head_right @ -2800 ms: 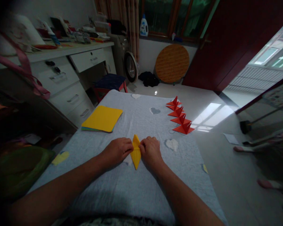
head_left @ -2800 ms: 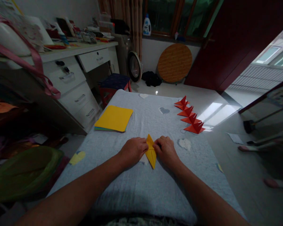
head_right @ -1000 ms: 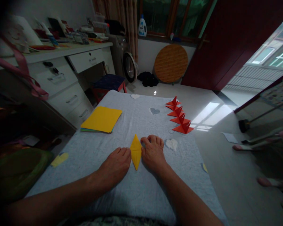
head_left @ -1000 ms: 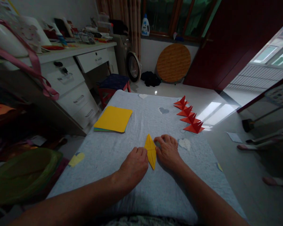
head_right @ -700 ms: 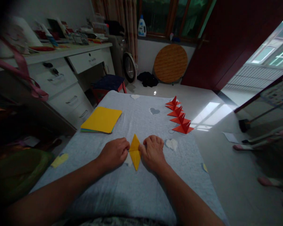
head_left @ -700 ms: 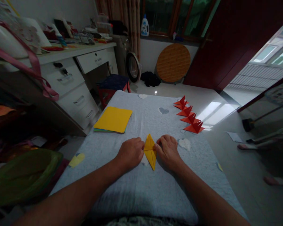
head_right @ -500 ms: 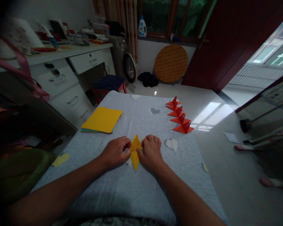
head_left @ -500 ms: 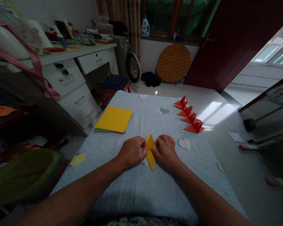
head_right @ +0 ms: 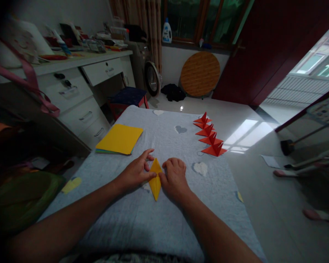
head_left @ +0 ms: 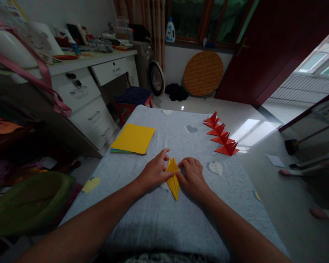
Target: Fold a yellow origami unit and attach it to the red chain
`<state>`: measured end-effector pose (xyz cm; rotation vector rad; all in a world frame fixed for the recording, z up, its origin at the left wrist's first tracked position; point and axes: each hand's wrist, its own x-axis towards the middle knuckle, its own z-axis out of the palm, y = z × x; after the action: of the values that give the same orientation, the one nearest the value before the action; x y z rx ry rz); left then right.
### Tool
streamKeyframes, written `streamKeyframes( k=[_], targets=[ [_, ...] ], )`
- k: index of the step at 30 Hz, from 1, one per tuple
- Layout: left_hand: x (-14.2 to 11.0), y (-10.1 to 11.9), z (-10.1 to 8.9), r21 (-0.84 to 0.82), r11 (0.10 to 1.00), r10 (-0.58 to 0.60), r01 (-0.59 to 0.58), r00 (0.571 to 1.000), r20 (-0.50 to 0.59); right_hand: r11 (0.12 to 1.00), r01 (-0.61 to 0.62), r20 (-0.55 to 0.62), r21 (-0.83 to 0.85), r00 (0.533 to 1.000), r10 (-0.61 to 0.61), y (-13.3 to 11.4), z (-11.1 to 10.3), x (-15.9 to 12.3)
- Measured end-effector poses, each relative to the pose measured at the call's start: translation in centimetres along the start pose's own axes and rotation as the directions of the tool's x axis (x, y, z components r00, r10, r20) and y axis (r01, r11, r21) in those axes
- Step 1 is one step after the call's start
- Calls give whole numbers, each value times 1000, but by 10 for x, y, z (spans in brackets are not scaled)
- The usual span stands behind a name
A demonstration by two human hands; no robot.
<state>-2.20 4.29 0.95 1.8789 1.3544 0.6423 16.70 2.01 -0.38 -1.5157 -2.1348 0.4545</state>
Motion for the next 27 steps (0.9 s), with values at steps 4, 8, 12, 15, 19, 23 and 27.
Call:
streamKeyframes(
  k=[4,8,12,15,19,23,27],
  targets=[
    [2,-2,2,-78,997,4,0,999,52,999,0,8,-50,1000,0,-2,3,0],
    [1,-6,6,-116,991,65,-62,998,26,999,40,23,-8,999,-40,-3,3,-1],
    [-1,-7,6,-93,992,89,-91,996,-20,992,97,7,83,995,-98,-2,1,-2],
    [-1,-6,2,-75,995,66,-67,998,-11,978,137,-1,156,990,-139,-2,0,-2],
    [2,-7,-3,-134,991,-7,20,995,96,965,165,19,206,985,-172,-3,-1,-2],
    [4,-8,-6,-322,945,6,46,987,159,965,134,6,227,990,-139,-2,0,-3],
    [2,-4,-12,-339,941,53,-13,993,110,960,122,16,251,991,-131,-1,-4,-2]
  ],
)
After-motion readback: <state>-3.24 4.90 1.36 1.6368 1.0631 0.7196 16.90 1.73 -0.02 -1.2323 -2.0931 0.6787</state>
